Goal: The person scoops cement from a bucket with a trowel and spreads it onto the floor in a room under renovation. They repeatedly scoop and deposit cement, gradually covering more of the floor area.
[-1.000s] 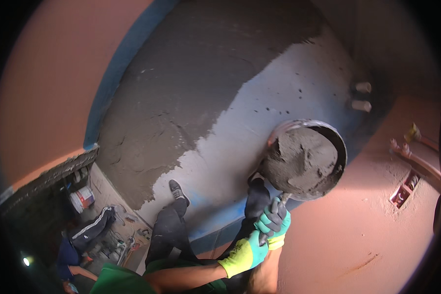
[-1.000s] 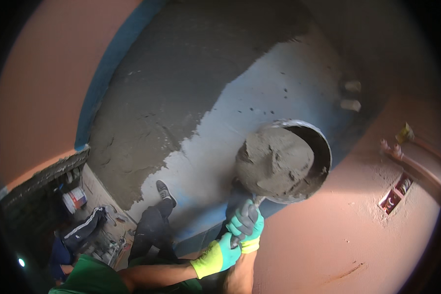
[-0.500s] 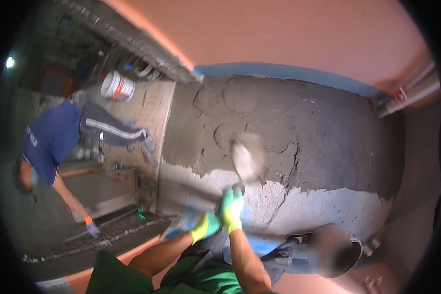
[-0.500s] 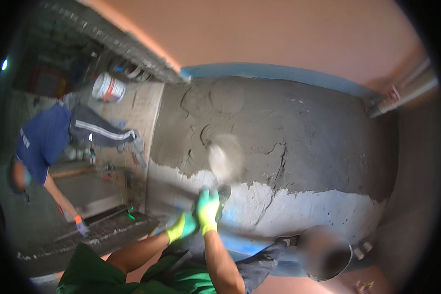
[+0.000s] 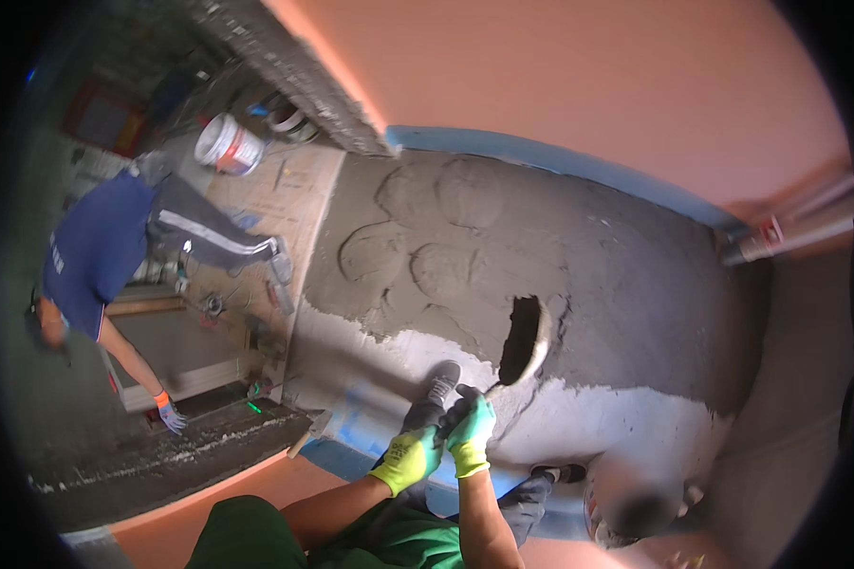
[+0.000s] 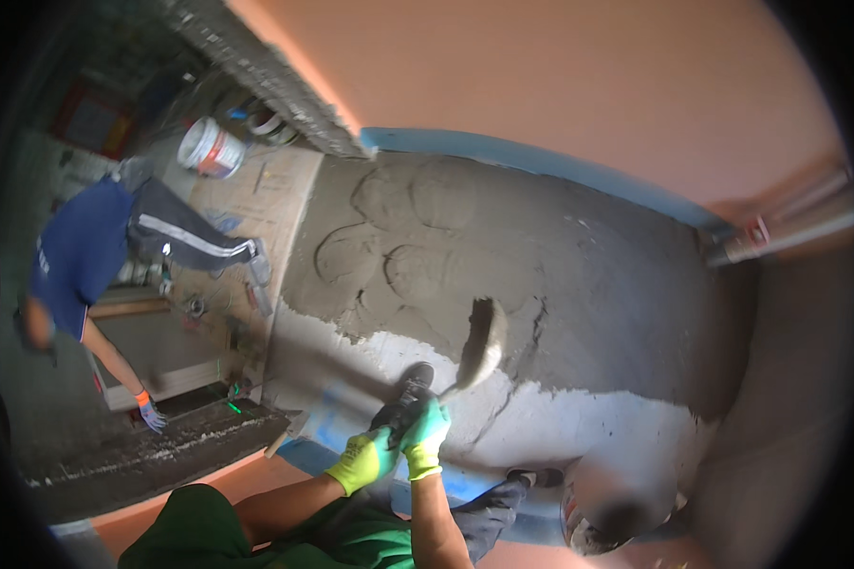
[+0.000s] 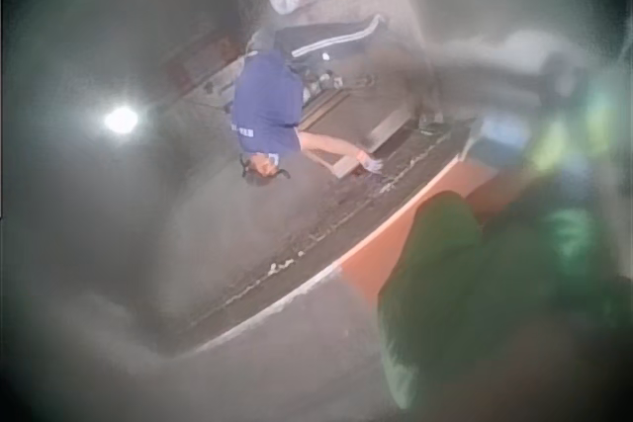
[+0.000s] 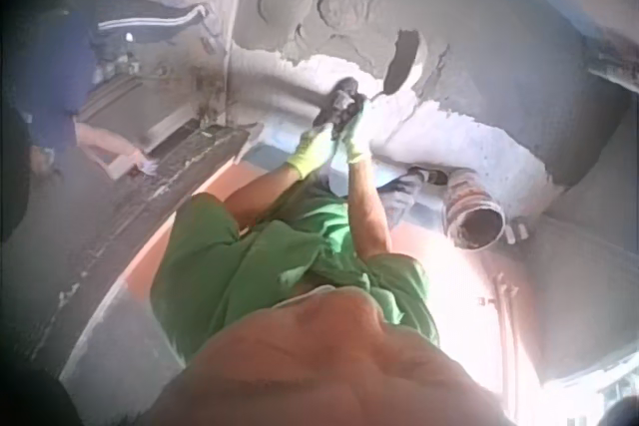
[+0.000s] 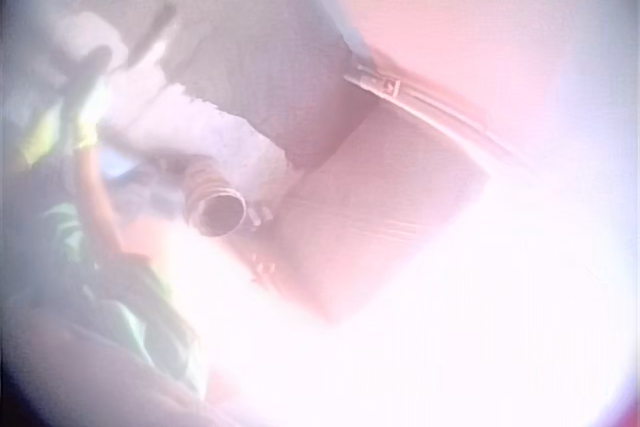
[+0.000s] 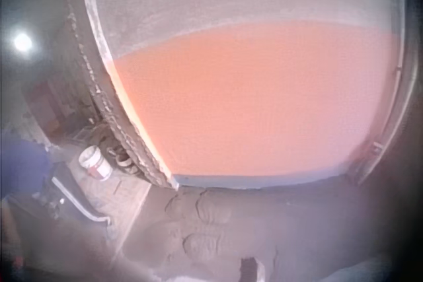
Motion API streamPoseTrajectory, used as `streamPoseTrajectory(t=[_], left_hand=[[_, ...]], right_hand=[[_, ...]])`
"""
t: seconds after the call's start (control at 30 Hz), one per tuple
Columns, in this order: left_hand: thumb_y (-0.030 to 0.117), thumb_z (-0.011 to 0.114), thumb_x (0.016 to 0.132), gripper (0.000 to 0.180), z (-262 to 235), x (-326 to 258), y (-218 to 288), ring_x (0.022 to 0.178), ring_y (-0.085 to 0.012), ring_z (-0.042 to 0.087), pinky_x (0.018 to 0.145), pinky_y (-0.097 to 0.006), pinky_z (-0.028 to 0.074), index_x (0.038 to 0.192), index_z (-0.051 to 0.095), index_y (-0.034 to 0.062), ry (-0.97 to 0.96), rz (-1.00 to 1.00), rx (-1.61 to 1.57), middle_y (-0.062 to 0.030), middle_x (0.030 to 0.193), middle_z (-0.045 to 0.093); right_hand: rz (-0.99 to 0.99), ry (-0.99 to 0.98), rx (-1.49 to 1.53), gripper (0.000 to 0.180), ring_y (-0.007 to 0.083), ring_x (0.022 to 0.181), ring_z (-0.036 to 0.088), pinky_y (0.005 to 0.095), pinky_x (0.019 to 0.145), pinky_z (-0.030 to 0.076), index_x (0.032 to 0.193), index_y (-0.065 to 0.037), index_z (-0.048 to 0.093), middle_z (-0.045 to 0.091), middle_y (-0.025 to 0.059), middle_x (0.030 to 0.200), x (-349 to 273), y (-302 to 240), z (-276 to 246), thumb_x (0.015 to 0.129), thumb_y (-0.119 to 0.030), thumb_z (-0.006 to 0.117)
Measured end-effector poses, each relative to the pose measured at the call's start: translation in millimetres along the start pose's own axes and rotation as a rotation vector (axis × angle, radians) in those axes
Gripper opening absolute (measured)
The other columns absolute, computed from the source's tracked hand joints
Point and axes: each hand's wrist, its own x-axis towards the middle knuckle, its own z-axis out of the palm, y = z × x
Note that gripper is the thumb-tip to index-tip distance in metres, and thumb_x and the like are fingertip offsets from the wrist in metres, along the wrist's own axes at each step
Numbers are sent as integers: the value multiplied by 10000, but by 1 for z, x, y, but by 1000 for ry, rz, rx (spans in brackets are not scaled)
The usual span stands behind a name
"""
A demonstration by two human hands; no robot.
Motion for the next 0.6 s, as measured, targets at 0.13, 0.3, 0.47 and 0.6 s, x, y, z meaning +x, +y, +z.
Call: streamPoseTrajectory(t=[0.13, 0.3, 0.47, 0.6], left_hand=[[232, 627, 856, 172, 43, -8, 69, 671, -438, 635, 607, -542, 477, 878, 593, 65, -383, 71, 136, -215, 712, 649], [185, 602, 830, 195, 136, -15, 172, 616, -327, 668, 554, -417, 511, 868, 635, -3, -1200, 90, -223, -194, 733, 676], [190, 609, 826, 131, 286, -45, 278, 480, -106, 549, 433, -249, 419, 832, 651, 65, -1849, -472, -9, 4, 630, 580], [249, 612, 849, 173, 420, -79, 321, 475, -56, 480, 407, -193, 326, 824, 655, 84, -1947, -590, 201, 43, 633, 549]], right_hand=[[-97, 42, 359, 320, 130, 461, 346, 313, 443, 330, 907, -57, 583, 325, -24, 558, -33, -40, -93, 954, -372, 545], [-208, 339, 825, 275, 110, 471, 358, 283, 438, 343, 925, -37, 571, 375, -21, 600, -85, -87, -244, 973, -308, 567], [-320, 597, 1154, 268, 99, 541, 402, 267, 491, 342, 894, -91, 598, 412, -49, 655, -86, -80, -432, 965, -346, 554], [-254, 570, 1372, 243, 136, 740, 503, 302, 670, 457, 972, -99, 585, 502, -12, 823, -25, -47, -568, 954, -338, 548]])
